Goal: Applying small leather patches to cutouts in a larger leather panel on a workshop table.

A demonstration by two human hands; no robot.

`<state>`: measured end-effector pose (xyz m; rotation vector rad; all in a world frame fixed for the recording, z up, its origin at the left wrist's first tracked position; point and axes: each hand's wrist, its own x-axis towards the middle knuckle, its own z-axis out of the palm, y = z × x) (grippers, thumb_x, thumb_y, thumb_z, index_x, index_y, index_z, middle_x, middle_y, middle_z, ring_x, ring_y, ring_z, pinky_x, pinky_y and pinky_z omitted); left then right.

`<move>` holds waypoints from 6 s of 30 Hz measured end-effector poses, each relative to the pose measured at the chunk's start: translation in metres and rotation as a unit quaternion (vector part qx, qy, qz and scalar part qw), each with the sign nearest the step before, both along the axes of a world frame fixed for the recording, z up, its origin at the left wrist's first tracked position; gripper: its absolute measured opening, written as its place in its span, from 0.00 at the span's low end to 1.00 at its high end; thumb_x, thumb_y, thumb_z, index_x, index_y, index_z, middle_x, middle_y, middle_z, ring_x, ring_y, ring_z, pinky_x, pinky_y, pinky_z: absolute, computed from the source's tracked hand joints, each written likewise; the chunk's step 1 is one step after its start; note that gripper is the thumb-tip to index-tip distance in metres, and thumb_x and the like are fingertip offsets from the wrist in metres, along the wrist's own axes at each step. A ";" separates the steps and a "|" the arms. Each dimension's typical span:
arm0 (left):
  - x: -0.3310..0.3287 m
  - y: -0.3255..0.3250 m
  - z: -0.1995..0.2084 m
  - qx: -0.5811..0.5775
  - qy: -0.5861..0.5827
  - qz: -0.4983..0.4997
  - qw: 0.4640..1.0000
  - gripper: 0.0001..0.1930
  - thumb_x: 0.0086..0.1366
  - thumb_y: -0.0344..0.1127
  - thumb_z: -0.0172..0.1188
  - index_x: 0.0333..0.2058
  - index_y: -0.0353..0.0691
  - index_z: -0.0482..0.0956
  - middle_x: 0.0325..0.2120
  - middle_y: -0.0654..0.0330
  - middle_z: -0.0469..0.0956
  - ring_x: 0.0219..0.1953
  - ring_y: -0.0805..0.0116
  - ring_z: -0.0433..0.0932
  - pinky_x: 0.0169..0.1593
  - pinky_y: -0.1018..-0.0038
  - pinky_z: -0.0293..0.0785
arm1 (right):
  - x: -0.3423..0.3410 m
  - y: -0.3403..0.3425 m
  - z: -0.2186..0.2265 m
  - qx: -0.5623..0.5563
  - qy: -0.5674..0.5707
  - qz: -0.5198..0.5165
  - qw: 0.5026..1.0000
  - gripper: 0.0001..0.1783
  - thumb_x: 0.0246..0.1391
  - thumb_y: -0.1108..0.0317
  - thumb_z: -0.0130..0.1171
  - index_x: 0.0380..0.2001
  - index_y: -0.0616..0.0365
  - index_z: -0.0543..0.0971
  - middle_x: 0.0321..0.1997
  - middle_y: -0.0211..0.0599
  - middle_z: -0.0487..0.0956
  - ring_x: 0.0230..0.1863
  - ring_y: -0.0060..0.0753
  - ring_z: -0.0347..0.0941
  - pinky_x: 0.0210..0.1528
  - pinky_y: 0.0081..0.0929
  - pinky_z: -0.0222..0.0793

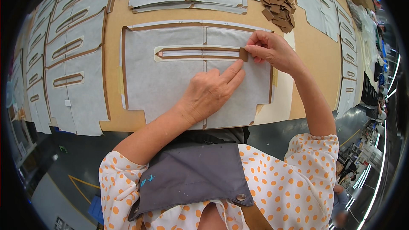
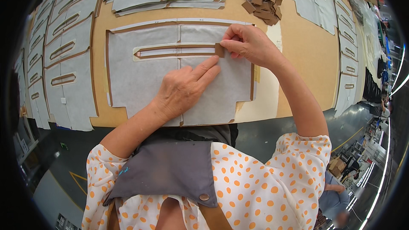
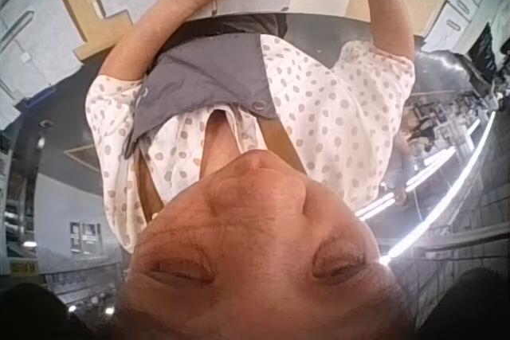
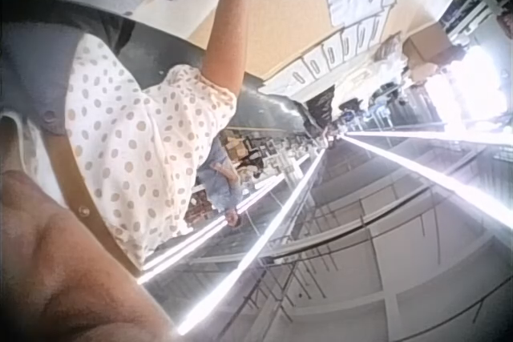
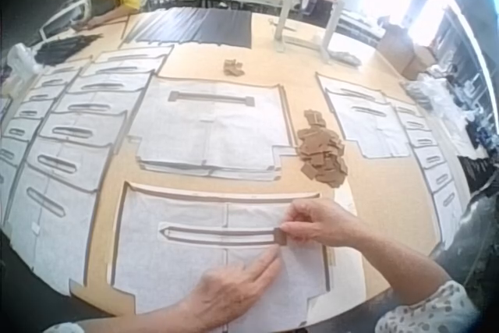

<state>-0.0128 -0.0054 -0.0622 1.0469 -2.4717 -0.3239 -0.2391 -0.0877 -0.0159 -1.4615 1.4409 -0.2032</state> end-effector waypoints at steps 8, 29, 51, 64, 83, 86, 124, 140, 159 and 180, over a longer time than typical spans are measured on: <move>0.000 -0.001 0.000 -0.001 0.000 -0.002 1.000 0.19 0.56 0.29 0.57 0.48 0.44 0.80 0.59 0.66 0.76 0.23 0.73 0.74 0.28 0.77 0.76 | 0.002 0.003 -0.004 -0.014 0.005 -0.013 1.000 0.12 0.61 0.62 0.63 0.34 0.62 0.79 0.28 0.29 0.80 0.27 0.18 0.75 0.32 0.20 0.73; 0.005 -0.021 0.014 0.075 0.135 0.061 0.986 0.14 0.63 0.29 0.62 0.48 0.46 0.80 0.42 0.62 0.80 0.32 0.62 0.83 0.29 0.69 0.77 | 0.006 0.084 -0.015 -0.330 0.045 -0.025 0.943 0.21 0.58 0.68 0.66 0.55 0.51 0.78 0.37 0.36 0.76 0.30 0.36 0.73 0.36 0.32 0.72; -0.031 -0.093 0.023 0.182 0.000 0.117 0.976 0.23 0.52 0.50 0.74 0.41 0.48 0.74 0.41 0.60 0.80 0.42 0.55 0.81 0.42 0.59 0.75 | 0.014 0.100 -0.042 -0.483 0.171 0.089 0.854 0.27 0.55 0.62 0.67 0.59 0.52 0.78 0.42 0.28 0.71 0.41 0.31 0.68 0.46 0.32 0.63; 0.009 -0.084 0.041 0.484 0.412 0.189 0.749 0.24 0.66 0.56 0.65 0.47 0.40 0.79 0.28 0.67 0.73 0.27 0.78 0.71 0.28 0.81 0.69 | 0.016 0.103 -0.043 -0.476 0.141 0.062 0.866 0.26 0.59 0.63 0.64 0.61 0.51 0.77 0.43 0.37 0.72 0.41 0.36 0.70 0.48 0.35 0.66; 0.056 0.022 0.037 0.637 0.671 0.057 0.374 0.24 0.78 0.34 0.42 0.69 0.38 0.59 0.64 0.53 0.70 0.60 0.62 0.73 0.67 0.62 0.66 | 0.126 0.124 -0.002 -0.365 -0.112 -0.035 0.923 0.18 0.50 0.68 0.73 0.42 0.60 0.77 0.40 0.37 0.77 0.35 0.32 0.78 0.41 0.30 0.77; 0.057 0.025 0.038 0.635 0.685 0.057 0.351 0.23 0.78 0.34 0.41 0.69 0.39 0.59 0.65 0.54 0.70 0.60 0.62 0.72 0.68 0.61 0.64 | 0.130 0.127 -0.007 -0.358 -0.108 -0.044 0.926 0.20 0.49 0.68 0.74 0.42 0.60 0.77 0.39 0.37 0.77 0.36 0.33 0.79 0.41 0.30 0.77; 0.147 -0.001 0.038 0.430 0.382 0.293 0.764 0.05 0.65 0.32 0.68 0.37 0.38 0.84 0.28 0.73 0.78 0.30 0.87 0.71 0.35 0.85 0.66 | 0.136 0.075 -0.028 -0.487 0.037 0.135 0.862 0.21 0.49 0.63 0.71 0.47 0.51 0.81 0.46 0.27 0.78 0.41 0.34 0.73 0.42 0.33 0.70; 0.143 -0.049 0.033 0.448 0.285 0.292 0.795 0.08 0.63 0.34 0.67 0.36 0.36 0.85 0.29 0.69 0.81 0.31 0.83 0.73 0.36 0.83 0.69 | 0.135 0.077 -0.046 -0.522 0.057 0.162 0.836 0.24 0.46 0.62 0.70 0.50 0.47 0.81 0.49 0.19 0.76 0.42 0.28 0.69 0.45 0.31 0.64; 0.139 -0.053 0.024 0.431 0.270 0.305 0.805 0.07 0.62 0.33 0.68 0.35 0.36 0.86 0.26 0.69 0.80 0.29 0.83 0.73 0.33 0.82 0.70 | 0.134 0.077 -0.045 -0.506 0.036 0.151 0.848 0.23 0.47 0.65 0.69 0.49 0.49 0.80 0.48 0.21 0.75 0.43 0.28 0.67 0.46 0.31 0.62; 0.132 -0.051 0.024 0.406 0.230 0.340 0.817 0.08 0.63 0.35 0.68 0.34 0.37 0.85 0.24 0.72 0.76 0.27 0.85 0.68 0.31 0.84 0.65 | 0.134 0.077 -0.046 -0.502 0.020 0.144 0.853 0.22 0.48 0.65 0.69 0.49 0.49 0.81 0.47 0.20 0.75 0.42 0.28 0.67 0.45 0.30 0.62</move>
